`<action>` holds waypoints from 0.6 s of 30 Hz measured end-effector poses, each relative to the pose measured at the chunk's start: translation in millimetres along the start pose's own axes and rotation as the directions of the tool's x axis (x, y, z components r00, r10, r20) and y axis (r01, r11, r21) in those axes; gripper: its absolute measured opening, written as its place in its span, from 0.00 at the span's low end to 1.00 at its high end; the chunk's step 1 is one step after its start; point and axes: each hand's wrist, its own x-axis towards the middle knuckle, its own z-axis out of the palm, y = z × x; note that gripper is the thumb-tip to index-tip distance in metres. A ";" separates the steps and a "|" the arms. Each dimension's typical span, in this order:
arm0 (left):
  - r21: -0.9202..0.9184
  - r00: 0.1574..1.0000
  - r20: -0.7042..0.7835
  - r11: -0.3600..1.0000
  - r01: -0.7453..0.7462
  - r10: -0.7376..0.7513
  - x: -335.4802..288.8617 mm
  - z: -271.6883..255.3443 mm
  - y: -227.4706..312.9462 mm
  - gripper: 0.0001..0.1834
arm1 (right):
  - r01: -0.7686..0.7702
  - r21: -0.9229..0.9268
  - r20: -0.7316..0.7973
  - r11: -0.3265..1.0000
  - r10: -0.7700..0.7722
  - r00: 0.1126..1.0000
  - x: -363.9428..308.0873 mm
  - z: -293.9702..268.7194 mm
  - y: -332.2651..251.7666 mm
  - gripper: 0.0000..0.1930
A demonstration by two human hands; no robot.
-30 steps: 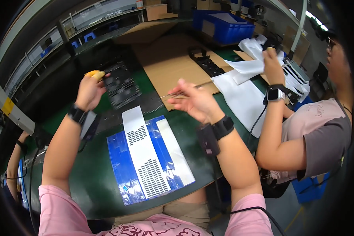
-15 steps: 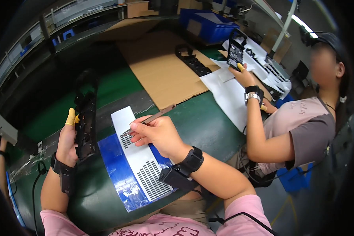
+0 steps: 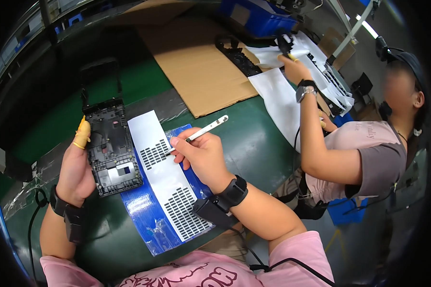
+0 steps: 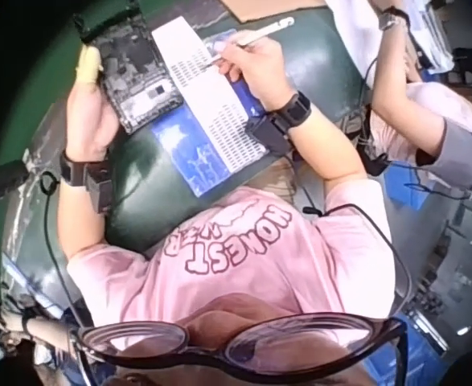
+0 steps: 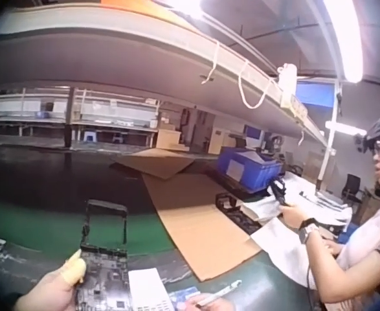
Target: The person is assembling an electronic component housing using tweezers and a stylus/pen for alignment.
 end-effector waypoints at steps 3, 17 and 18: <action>0.037 0.999 -0.020 0.999 -0.028 0.028 0.0 4.5 -6.3 0.15 | 0.066 -0.020 -0.024 0.998 -0.066 0.998 1.2 -2.9 2.4 0.08; -0.089 0.999 0.028 0.996 0.018 -0.015 5.9 -8.1 -14.8 0.16 | 0.031 -0.091 -0.041 0.995 -0.035 0.999 4.7 -5.1 2.1 0.06; -0.089 1.000 0.027 0.996 0.013 -0.011 5.6 -8.0 -15.4 0.16 | 0.032 -0.087 -0.042 0.996 -0.036 0.998 4.5 -5.0 2.4 0.06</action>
